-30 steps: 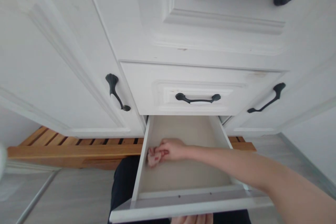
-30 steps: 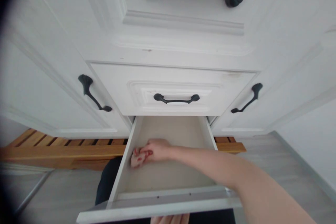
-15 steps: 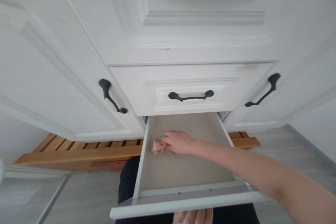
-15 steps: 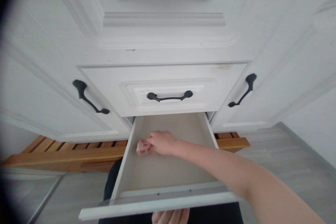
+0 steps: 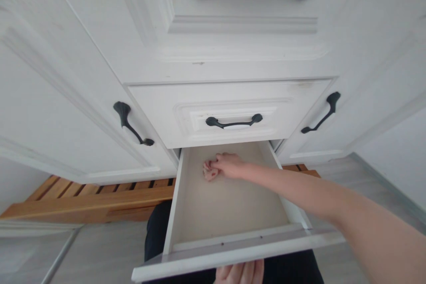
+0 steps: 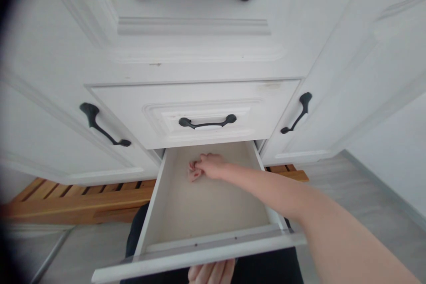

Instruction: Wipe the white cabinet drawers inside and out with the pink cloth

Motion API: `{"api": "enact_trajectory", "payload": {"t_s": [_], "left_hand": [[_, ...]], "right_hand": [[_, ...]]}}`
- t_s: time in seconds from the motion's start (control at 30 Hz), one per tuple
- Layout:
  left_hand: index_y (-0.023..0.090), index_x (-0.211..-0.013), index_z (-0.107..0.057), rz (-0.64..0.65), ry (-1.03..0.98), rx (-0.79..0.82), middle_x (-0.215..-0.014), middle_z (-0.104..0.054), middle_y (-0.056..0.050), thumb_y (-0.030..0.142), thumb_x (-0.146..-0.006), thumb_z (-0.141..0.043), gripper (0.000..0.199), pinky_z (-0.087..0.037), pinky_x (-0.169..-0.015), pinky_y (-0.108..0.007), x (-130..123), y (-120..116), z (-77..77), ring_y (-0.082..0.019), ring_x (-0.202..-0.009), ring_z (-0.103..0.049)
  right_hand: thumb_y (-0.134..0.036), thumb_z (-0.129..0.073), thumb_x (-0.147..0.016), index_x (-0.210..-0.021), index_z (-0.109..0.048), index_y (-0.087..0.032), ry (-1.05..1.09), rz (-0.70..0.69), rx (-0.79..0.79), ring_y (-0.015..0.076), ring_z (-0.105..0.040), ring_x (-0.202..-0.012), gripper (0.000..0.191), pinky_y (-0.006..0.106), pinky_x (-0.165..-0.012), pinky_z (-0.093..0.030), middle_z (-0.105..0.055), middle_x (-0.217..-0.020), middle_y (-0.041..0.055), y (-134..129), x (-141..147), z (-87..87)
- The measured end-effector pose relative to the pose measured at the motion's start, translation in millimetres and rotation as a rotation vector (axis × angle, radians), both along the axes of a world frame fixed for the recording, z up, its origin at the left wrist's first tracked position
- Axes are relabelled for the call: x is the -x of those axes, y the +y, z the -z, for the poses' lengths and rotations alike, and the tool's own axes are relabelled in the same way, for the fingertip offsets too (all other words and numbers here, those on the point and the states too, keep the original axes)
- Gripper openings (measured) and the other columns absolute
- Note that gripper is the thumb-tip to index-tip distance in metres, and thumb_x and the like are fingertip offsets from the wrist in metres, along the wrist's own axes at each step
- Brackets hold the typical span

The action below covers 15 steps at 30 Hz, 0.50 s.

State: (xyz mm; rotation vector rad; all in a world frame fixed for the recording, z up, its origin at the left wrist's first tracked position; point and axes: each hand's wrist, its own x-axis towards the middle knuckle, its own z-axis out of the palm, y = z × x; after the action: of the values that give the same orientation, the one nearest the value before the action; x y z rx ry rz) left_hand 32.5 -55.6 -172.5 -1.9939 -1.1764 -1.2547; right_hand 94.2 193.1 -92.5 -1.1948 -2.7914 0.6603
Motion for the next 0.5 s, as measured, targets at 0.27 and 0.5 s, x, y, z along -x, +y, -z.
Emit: {"api": "enact_trajectory", "payload": {"t_s": [0.27, 0.5], "left_hand": [[0.026, -0.073, -0.07, 0.062, -0.001, -0.127, -0.062, -0.067, 0.011, 0.021, -0.076, -0.075, 0.008, -0.042, -0.066, -0.026, 3, 10, -8.4, -0.005, -0.055, -0.058], [0.028, -0.071, -0.071, 0.006, -0.044, -0.139, -0.058, -0.065, 0.011, 0.013, -0.083, -0.068, 0.019, -0.041, -0.066, -0.028, 1, 8, 4.9, -0.007, -0.055, -0.056]], "right_hand": [[-0.036, -0.061, -0.084, -0.104, -0.07, -0.026, -0.255, -0.348, 0.534, 0.0135, -0.056, -0.066, 0.024, 0.023, -0.053, -0.037, -0.061, -0.082, -0.0018, -89, -19, -12.6], [-0.017, -0.066, -0.078, -0.097, -0.071, -0.023, -0.286, -0.316, 0.541, 0.0142, -0.06, -0.074, 0.02, 0.022, -0.062, -0.04, -0.065, -0.083, -0.0033, -56, -20, -33.2]]}}
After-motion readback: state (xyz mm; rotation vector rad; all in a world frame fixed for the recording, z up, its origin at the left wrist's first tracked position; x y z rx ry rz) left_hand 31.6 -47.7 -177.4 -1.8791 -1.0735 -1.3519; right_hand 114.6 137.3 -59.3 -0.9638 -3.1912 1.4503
